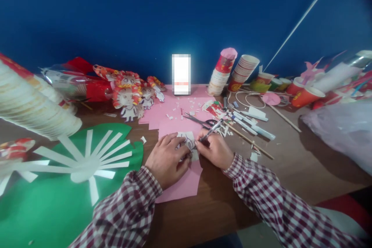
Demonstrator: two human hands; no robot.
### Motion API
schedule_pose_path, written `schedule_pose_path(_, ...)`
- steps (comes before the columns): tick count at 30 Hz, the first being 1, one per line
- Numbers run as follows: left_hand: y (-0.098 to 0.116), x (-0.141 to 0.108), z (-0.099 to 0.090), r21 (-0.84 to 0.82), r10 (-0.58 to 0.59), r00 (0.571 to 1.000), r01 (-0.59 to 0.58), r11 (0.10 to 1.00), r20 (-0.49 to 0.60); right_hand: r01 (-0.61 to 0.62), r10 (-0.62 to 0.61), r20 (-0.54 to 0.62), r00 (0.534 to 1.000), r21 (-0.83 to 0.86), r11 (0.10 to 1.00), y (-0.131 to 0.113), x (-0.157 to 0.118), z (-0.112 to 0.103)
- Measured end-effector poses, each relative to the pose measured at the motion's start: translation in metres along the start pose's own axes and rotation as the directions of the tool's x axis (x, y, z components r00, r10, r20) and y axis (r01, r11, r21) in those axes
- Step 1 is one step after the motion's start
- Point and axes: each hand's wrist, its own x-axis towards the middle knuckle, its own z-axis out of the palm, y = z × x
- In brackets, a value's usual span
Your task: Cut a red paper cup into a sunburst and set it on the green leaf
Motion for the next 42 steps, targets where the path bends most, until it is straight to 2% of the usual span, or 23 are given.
schedule_pose_path(6,0.0009,0.0003,-0.0018,-0.009,-0.004,1.000,0.004,1.000,-0.019,-0.053,0.066,-0.065,0.996,0.176,0.983,-0.0003,0.0006,-0.0008)
schedule_pose_path(9,0.0017,0.0007,-0.0026,0.001,-0.004,1.000,0.004,1.000,-0.006,-0.036,0.054,-0.076,0.996,0.227,0.973,-0.0011,0.0008,0.0001)
schedule_pose_path(22,0.0009,0.0016,-0.0020,-0.033,0.013,1.000,-0.013,0.999,0.007,-0.036,0.055,-0.084,0.995,0.219,0.975,0.0004,0.0009,0.0002)
schedule_pose_path(29,0.0015,0.0020,-0.0015,-0.021,0.028,0.999,-0.028,0.999,-0.022,-0.042,0.060,-0.092,0.994,0.195,0.980,0.0007,0.0010,0.0008)
schedule_pose_path(42,0.0021,0.0020,-0.0024,-0.015,0.013,1.000,-0.013,1.000,0.014,-0.009,0.022,-0.109,0.994,0.118,0.993,0.0010,0.0007,0.0006)
